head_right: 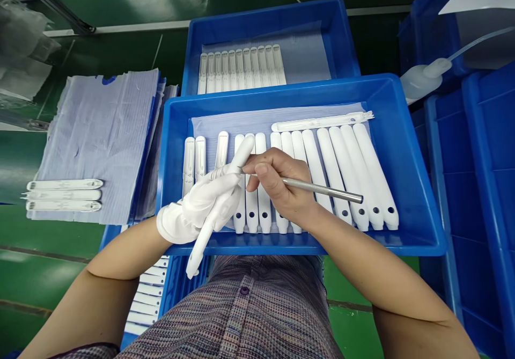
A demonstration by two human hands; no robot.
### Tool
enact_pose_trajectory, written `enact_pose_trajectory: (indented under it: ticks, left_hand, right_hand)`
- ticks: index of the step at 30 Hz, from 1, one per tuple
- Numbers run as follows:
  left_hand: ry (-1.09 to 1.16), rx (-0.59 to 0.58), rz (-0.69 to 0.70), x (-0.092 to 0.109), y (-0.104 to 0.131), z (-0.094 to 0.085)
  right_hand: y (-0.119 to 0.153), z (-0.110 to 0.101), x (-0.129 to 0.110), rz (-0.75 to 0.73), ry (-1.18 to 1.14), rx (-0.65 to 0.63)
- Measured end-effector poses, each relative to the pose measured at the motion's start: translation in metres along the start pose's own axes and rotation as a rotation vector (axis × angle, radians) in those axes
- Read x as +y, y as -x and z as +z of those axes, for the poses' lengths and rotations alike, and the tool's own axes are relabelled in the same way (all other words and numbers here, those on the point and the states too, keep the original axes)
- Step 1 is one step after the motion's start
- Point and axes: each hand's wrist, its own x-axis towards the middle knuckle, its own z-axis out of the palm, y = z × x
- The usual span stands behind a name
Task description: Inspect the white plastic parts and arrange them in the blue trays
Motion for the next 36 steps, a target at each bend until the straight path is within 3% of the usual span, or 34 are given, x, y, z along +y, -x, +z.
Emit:
enact_pose_trajectory:
  ticks: [19,36]
  left_hand:
    - [0.005,-0.051,-0.01,-0.0051,-0.0032,-0.0049]
    - [0.062,-0.032,-0.074,-0.0062,-0.0051,-0.0054]
  right_hand:
    - [0.0,-0.0008,0.0008,-0.079,0.035,-0.027]
    - [-0.0012,0.0021,0.0,0.038,-0.053,0.004]
